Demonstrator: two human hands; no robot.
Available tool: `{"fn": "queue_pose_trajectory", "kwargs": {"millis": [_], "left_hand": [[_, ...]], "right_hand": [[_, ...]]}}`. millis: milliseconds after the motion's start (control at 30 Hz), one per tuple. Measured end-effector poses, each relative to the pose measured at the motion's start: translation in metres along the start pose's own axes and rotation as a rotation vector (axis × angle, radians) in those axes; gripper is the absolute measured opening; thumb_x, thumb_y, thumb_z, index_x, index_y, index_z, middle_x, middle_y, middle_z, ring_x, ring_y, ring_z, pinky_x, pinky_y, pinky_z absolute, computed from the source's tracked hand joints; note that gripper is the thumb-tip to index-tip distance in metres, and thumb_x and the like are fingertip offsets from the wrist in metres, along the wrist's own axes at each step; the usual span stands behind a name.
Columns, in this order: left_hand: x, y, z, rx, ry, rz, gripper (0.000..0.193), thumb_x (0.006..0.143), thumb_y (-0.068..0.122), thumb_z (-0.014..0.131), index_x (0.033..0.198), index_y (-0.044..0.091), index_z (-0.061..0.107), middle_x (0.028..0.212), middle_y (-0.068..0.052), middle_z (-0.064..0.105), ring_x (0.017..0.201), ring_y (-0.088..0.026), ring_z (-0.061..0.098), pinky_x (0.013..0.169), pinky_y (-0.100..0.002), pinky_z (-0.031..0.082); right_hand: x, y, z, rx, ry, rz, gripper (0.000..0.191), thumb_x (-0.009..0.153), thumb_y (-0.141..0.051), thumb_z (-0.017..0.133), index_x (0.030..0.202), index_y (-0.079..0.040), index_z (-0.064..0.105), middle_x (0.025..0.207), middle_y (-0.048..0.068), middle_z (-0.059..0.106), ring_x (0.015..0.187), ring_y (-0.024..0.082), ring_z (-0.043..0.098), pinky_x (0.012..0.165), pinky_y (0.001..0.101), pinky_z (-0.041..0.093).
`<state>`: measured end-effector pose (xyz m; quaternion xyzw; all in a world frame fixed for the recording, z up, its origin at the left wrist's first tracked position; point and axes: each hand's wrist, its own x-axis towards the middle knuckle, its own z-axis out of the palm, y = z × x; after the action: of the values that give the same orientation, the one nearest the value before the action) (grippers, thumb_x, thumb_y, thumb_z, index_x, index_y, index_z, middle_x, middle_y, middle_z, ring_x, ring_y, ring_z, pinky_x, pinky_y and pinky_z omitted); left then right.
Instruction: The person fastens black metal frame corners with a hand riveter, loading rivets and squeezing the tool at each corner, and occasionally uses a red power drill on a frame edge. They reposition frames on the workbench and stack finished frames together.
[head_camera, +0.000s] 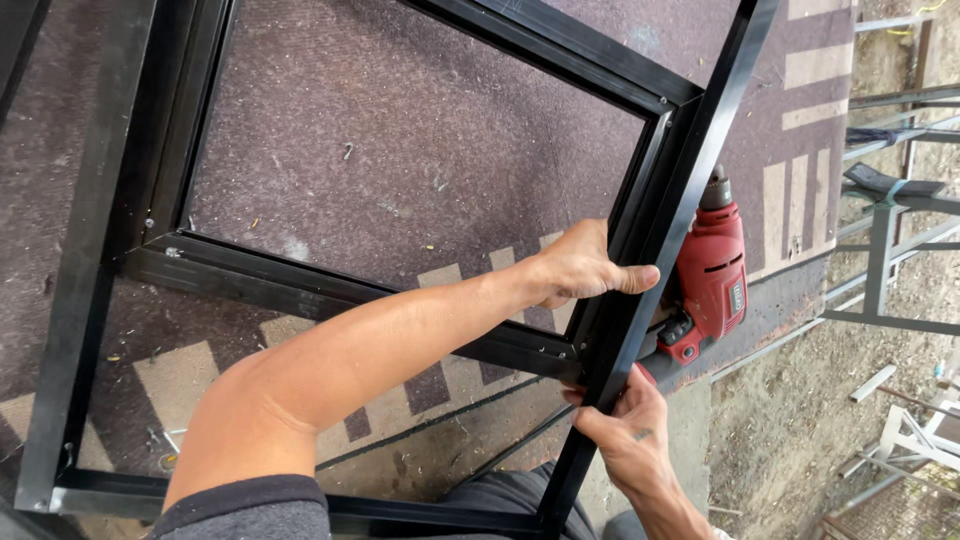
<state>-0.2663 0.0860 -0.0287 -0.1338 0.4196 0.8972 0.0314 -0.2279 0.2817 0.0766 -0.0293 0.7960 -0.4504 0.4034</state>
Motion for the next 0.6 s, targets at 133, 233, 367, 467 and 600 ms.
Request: {"fn": "queue_pose_trajectory", "kwargs": {"millis": [133,233,367,467,600], "left_hand": [[-0.001,0.007,0.002,0.001,-0.003,-0.008,0.053,0.072,0.028,0.087,0.114,0.000,0.070,0.103,-0.014,0.078,0.097,-0.023,0.075,0.087,-0.036,0.061],[-0.003,0.009,0.003,0.006,-0.007,-0.017,0.051,0.073,0.027,0.087,0.113,0.001,0.070,0.102,-0.014,0.078,0.097,-0.023,0.076,0.087,-0.036,0.062],[-0.003,0.009,0.005,-0.031,-0.016,0.015,0.051,0.072,0.026,0.088,0.112,0.000,0.070,0.103,-0.014,0.078,0.098,-0.024,0.075,0.088,-0.036,0.061],[-0.001,0.007,0.006,-0.038,-0.016,0.006,0.051,0.071,0.026,0.088,0.112,0.000,0.071,0.103,-0.013,0.078,0.099,-0.023,0.075,0.088,-0.036,0.060],[0.001,0.005,0.007,-0.016,-0.013,0.022,0.053,0.070,0.029,0.088,0.113,0.002,0.071,0.104,-0.012,0.078,0.101,-0.022,0.075,0.090,-0.035,0.060]], "right_hand": [[-0.004,-0.011,0.006,0.058,-0.009,0.071,0.052,0.068,0.015,0.062,0.119,0.007,0.058,0.111,0.017,0.070,0.103,0.027,0.073,0.084,0.0433,0.065],[-0.004,-0.015,0.007,0.027,0.008,0.120,0.054,0.066,0.017,0.064,0.118,0.006,0.058,0.109,0.018,0.071,0.101,0.030,0.073,0.073,0.0411,0.064],[-0.005,-0.017,0.006,-0.028,0.020,0.110,0.055,0.064,0.018,0.064,0.118,0.007,0.059,0.107,0.017,0.070,0.099,0.028,0.072,0.070,0.0382,0.063],[-0.005,-0.016,0.004,-0.045,-0.003,0.076,0.054,0.064,0.018,0.066,0.116,0.007,0.060,0.105,0.017,0.069,0.097,0.025,0.070,0.072,0.0363,0.062],[-0.005,-0.013,0.001,-0.047,-0.013,0.082,0.053,0.063,0.018,0.067,0.114,0.007,0.061,0.105,0.015,0.068,0.096,0.022,0.069,0.070,0.0357,0.062]]}}
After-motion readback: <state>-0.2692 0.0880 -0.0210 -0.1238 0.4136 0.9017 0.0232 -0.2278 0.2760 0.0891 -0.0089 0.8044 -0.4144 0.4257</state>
